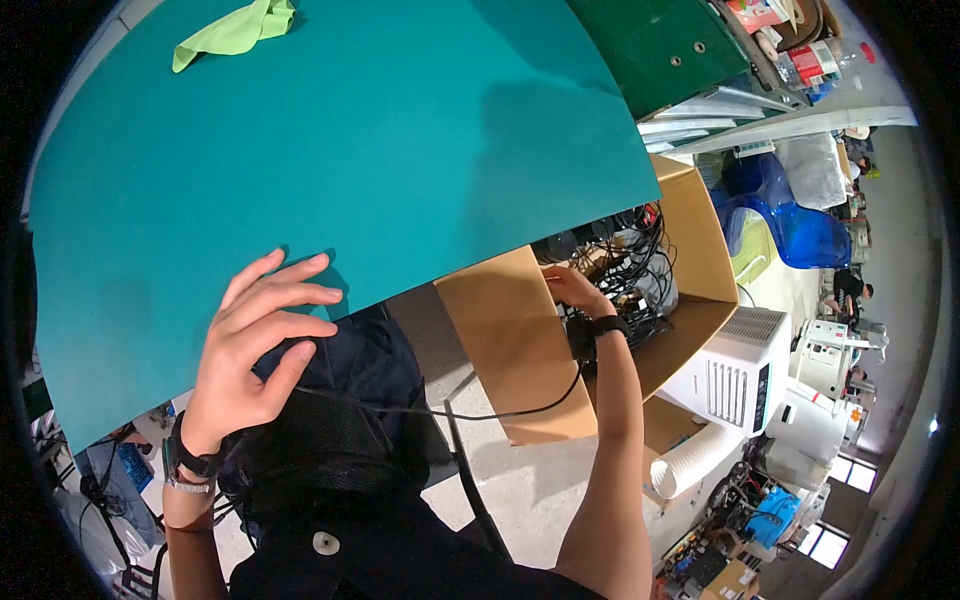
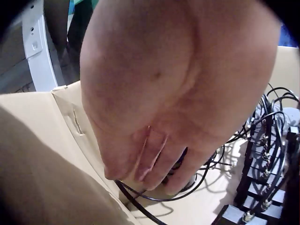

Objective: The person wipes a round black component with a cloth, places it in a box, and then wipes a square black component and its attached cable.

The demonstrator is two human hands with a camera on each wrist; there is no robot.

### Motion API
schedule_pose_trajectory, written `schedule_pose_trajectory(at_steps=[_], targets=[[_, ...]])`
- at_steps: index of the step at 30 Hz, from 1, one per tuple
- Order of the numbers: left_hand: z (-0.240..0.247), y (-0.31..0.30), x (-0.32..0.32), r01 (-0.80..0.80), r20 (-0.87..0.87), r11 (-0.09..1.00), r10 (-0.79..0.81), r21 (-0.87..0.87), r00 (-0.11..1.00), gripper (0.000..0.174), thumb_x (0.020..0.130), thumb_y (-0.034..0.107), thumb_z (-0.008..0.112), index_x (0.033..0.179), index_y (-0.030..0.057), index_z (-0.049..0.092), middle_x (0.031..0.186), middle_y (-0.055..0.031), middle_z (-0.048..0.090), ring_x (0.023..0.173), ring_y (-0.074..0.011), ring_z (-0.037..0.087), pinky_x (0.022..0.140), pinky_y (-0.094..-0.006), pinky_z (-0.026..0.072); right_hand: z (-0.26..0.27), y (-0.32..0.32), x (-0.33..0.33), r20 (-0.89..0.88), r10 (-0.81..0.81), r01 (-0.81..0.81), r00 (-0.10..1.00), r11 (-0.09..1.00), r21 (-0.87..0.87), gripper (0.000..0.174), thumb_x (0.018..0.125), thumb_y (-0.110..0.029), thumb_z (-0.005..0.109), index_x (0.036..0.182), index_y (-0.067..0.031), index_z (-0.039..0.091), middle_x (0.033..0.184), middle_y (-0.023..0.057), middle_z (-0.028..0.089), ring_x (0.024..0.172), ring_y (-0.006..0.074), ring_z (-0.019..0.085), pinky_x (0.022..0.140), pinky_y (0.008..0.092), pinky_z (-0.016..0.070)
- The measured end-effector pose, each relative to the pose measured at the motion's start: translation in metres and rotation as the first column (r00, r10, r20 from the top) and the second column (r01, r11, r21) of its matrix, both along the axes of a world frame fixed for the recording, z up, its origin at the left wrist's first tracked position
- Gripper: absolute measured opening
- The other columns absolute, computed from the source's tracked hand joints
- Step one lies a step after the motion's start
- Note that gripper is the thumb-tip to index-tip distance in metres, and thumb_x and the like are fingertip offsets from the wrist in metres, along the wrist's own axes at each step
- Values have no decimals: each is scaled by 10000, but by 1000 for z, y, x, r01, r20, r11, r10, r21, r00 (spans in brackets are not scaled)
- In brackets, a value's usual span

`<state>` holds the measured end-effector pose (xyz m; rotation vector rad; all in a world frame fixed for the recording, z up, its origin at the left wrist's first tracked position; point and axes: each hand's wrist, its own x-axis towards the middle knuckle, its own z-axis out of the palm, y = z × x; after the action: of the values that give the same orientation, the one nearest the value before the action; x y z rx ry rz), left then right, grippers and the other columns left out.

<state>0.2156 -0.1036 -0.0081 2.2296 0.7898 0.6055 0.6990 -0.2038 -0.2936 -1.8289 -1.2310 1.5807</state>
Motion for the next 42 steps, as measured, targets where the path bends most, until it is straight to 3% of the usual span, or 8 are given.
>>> schedule_pose_trajectory(at_steps=[6, 9, 17, 19, 22, 27, 31, 42], targets=[[-1, -1, 1, -12, 15, 999, 13, -39, 1000, 192, 713, -38, 622, 856, 79, 673, 1103, -62, 666, 1221, -282, 543, 1095, -490, 300, -27, 13, 43, 649, -293, 163, 702, 953, 255, 636, 742, -258, 785, 1246, 4, 501, 1180, 256, 561, 1049, 347, 594, 860, 405, 508], [-1, 0, 1, -13, 4, 999, 13, -36, 1000, 191, 707, -38, 624, 850, 79, 673, 1103, -62, 666, 1218, -279, 545, 1091, -487, 305, -156, 5, 109, 636, -175, -45, 752, 949, 313, 935, 663, -338, 844, 1360, 9, 326, 1274, 316, 434, 1160, 422, 494, 941, 452, 458], [0, 0, 3, -43, -23, 999, 42, -27, 999, 153, 727, -23, 630, 835, 77, 672, 1086, -51, 672, 1203, -263, 558, 1077, -469, 328, -140, 27, 92, 732, -40, -154, 680, 968, 196, 981, 616, -378, 863, 1348, 5, 334, 1277, 280, 423, 1172, 390, 475, 955, 439, 449], [2, 0, 4, -42, -34, 999, 42, -11, 999, 125, 755, -9, 637, 840, 77, 666, 1082, -40, 671, 1194, -248, 566, 1065, -457, 347, -72, 31, 57, 200, -325, 346, 924, 935, -80, 798, 704, -286, 814, 1314, -2, 384, 1229, 207, 446, 1128, 295, 501, 918, 412, 475], [2, 0, 4, -42, -32, 999, 42, -19, 999, 127, 752, -10, 634, 838, 78, 668, 1082, -41, 672, 1194, -249, 566, 1064, -456, 346, -12, 6, 36, 171, -14, -31, 985, 966, 257, 523, 848, -203, 672, 1276, -14, 439, 1170, 128, 492, 1094, 214, 506, 905, 382, 479], [1, 0, 4, -36, -38, 999, 36, -13, 999, 139, 741, -19, 623, 830, 77, 669, 1087, -42, 670, 1196, -258, 564, 1065, -463, 343, 8, -10, 30, -662, -488, 518, 569, 838, -172, 387, 958, -331, 460, 1240, -69, 500, 1280, 58, 555, 1144, 243, 522, 953, 399, 420], [1, 0, 4, -36, -38, 999, 36, -13, 999, 143, 738, -22, 621, 829, 77, 668, 1091, -45, 668, 1199, -257, 562, 1066, -466, 341, 7, -14, 27, -641, -452, 503, 621, 857, -116, 458, 948, -408, 458, 1255, -69, 491, 1242, 58, 580, 1132, 246, 545, 972, 397, 403], [3, -2, 6, -56, -57, 998, 55, -1, 997, 146, 748, -27, 617, 841, 75, 664, 1071, -51, 668, 1190, -263, 565, 1074, -465, 330, -22, 34, 21, 393, -443, 456, 806, 888, 65, 793, 794, -353, 752, 1365, 38, 365, 1063, 161, 598, 876, 196, 637, 659, 306, 548]])
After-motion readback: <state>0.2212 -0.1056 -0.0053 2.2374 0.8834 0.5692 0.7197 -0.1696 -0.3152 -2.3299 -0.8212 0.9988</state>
